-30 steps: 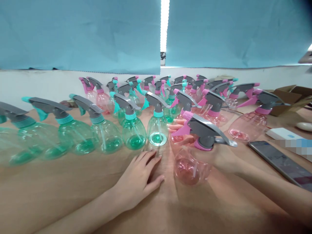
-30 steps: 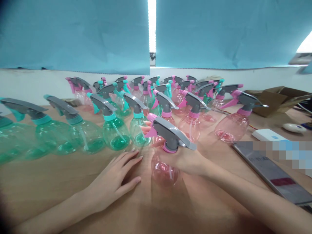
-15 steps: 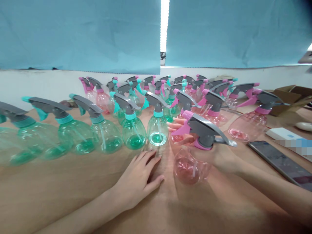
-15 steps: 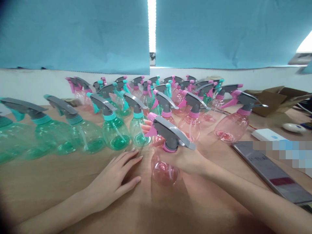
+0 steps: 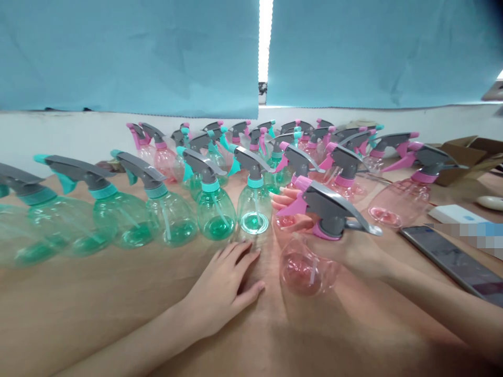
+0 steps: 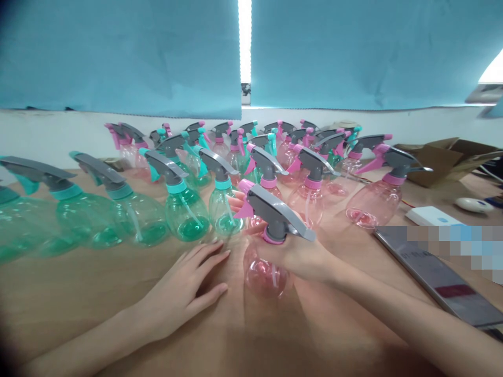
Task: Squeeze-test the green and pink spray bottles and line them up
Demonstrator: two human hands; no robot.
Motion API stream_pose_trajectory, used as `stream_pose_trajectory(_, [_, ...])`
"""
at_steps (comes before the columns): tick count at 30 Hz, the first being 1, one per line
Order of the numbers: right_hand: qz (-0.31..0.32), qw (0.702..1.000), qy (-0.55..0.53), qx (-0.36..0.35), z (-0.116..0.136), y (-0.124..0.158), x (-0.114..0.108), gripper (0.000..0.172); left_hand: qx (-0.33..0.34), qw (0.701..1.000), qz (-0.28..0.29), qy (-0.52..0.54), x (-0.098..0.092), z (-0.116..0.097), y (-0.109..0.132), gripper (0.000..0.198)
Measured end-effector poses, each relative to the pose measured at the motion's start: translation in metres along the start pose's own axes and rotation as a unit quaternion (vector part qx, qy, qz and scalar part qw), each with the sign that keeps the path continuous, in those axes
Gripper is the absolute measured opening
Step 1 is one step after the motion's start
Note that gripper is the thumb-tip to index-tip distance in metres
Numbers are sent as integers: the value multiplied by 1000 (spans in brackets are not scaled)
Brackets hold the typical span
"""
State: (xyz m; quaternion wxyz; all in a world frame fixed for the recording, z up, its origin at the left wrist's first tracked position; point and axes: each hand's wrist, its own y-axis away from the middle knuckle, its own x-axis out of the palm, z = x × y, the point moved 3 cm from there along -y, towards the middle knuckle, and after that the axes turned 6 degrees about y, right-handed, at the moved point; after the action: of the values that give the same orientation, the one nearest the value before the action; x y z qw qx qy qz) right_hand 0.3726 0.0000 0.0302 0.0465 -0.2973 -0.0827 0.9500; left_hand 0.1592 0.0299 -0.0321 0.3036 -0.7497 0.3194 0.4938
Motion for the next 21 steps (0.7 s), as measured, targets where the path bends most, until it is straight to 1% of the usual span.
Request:
stream_pose_trajectory(3, [11, 1000, -5, 24, -1, 0, 1, 10, 0, 1000, 0, -2, 0, 0, 0, 50])
stream_pose_trajectory(9, [4, 1000, -18, 6, 1, 0, 2, 13, 4, 1000, -1, -8, 0, 0, -1, 50])
stream_pose_trajectory(13, [-28, 999, 2, -16, 5, -2, 0, 10, 2, 1000, -1, -9, 0, 0, 0, 50])
stream_pose_trajectory(15, [-42, 999, 5, -17, 6, -2, -1, 7, 3, 1000, 0, -9, 0, 0, 0, 51])
stream_pose_trajectory(19, [-20, 1000, -12, -14, 7, -3, 0, 7, 4, 1000, 0, -8, 0, 0, 1, 50])
stream_pose_trajectory(21, [-21, 999, -14, -19, 7, -3, 0, 8, 4, 1000, 0, -7, 0, 0, 1, 50])
